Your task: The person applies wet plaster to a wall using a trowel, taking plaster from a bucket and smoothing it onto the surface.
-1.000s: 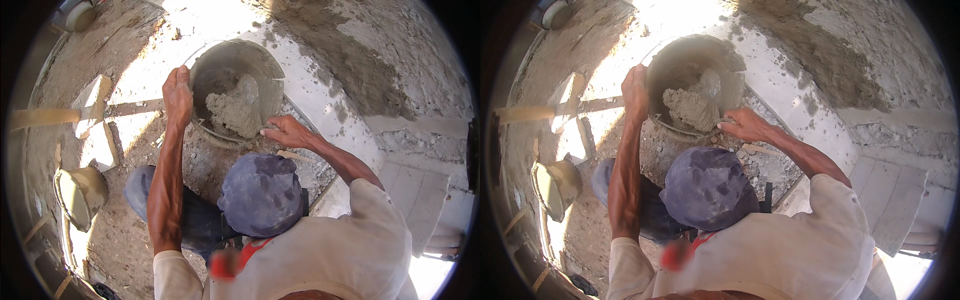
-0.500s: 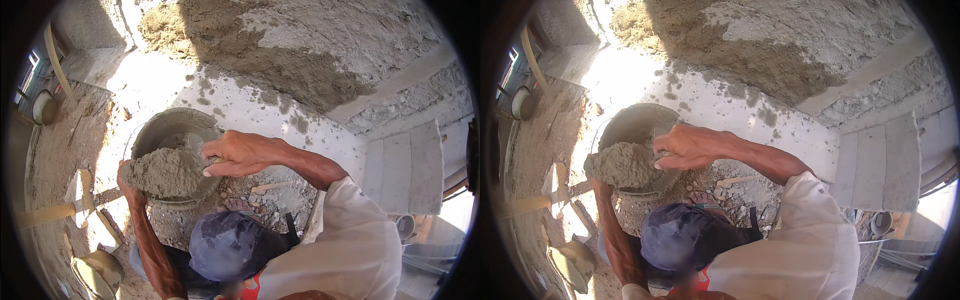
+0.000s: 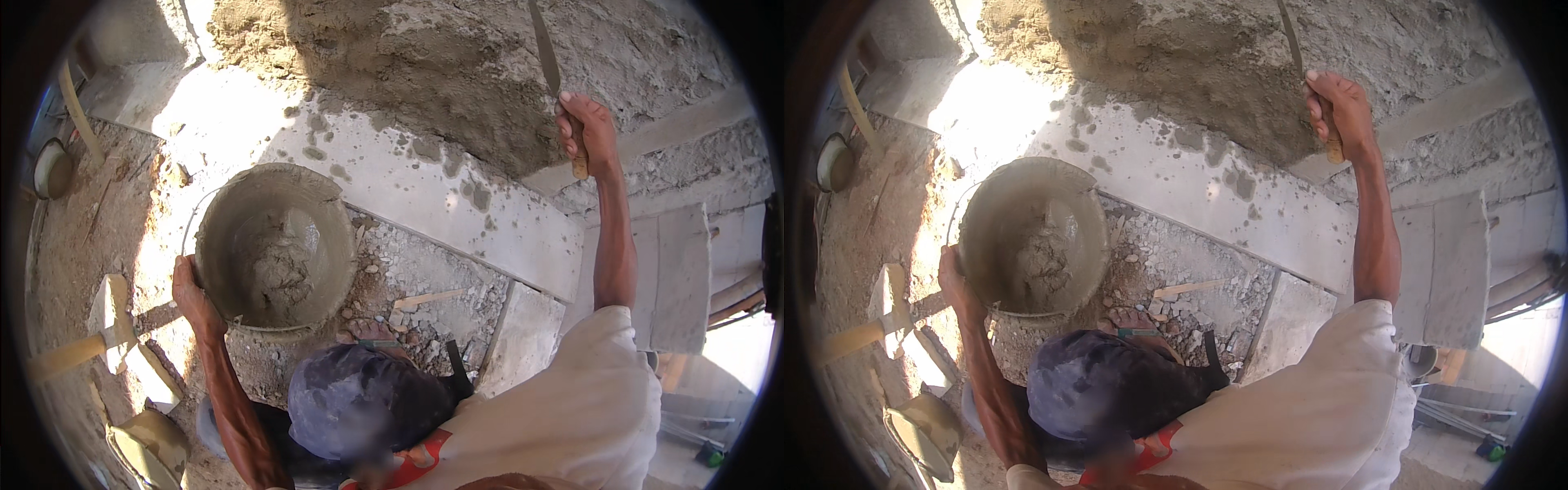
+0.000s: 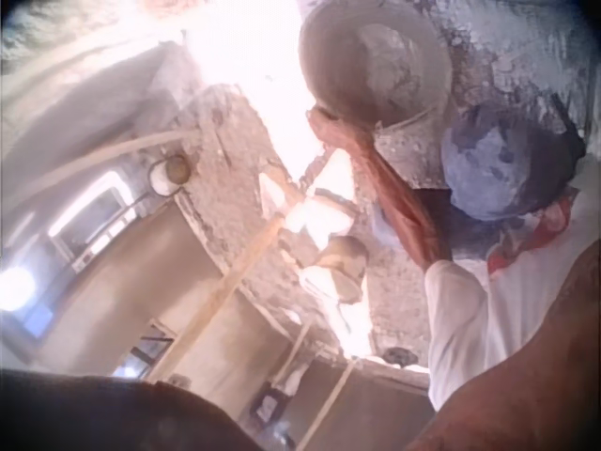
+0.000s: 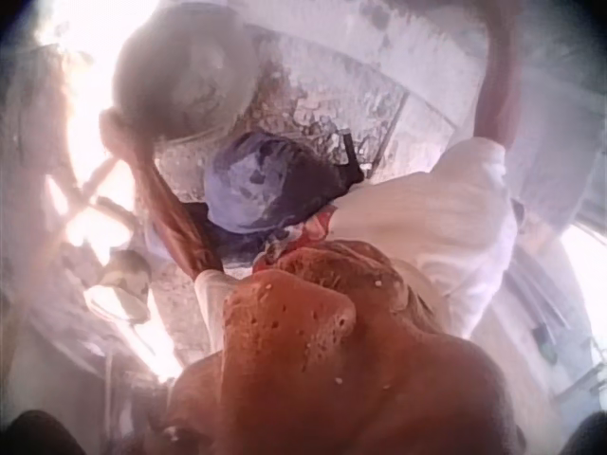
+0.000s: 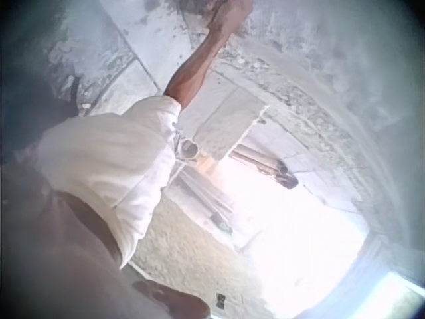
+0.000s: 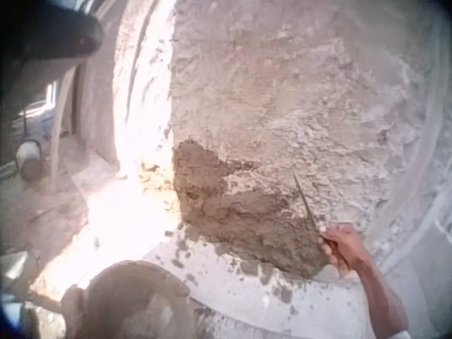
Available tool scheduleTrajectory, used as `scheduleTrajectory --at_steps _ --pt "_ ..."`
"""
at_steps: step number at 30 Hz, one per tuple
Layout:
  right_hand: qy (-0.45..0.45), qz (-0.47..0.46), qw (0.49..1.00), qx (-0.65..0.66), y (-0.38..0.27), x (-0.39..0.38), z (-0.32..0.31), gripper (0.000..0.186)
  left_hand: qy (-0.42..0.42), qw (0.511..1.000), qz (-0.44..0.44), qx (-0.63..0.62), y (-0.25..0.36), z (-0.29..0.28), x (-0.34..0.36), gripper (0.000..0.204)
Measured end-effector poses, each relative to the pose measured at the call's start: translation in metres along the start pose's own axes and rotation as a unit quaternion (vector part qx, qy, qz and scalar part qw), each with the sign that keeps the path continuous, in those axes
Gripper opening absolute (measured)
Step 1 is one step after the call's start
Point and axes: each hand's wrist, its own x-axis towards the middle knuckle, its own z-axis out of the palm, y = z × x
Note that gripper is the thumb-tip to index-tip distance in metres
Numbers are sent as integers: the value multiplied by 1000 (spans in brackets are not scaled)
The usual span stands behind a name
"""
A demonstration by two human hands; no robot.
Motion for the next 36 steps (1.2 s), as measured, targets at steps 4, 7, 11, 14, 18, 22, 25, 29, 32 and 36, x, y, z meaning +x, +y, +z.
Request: scheduleTrajectory --at_steps 4,7,11,14,18,22,25,29,32,36 --pt "-69 54 987 -135 67 -42 82 27 20 974 -149 -169 9 15 -6 42" --pt "-215 -21 929 -302 113 -92 143 31 -43 983 -121 -134 28 60 -16 42" --pt "-287 -241 790 -485 112 -102 244 24 -17 988 -97 -117 53 30 -30 41" --pt "-252 -315 735 -545 118 -86 276 19 4 989 -75 -129 52 30 -41 41" --pt "-417 -268 727 -475 143 -93 298 16 24 986 -75 -148 57 46 -44 40" --pt "-518 -169 761 -353 135 -130 312 23 28 982 -88 -166 65 50 -45 40" --pt "-482 -174 825 -238 139 -143 295 27 20 979 -89 -181 60 44 -40 40" --pt "-436 -135 844 -281 135 -145 290 31 20 969 -110 -219 31 31 -25 37" --pt "-457 -154 821 -306 121 -136 295 31 23 962 -149 -230 20 11 -10 36" --pt "-441 -191 840 -251 123 -125 307 28 10 966 -156 -205 -25 -2 -5 37"
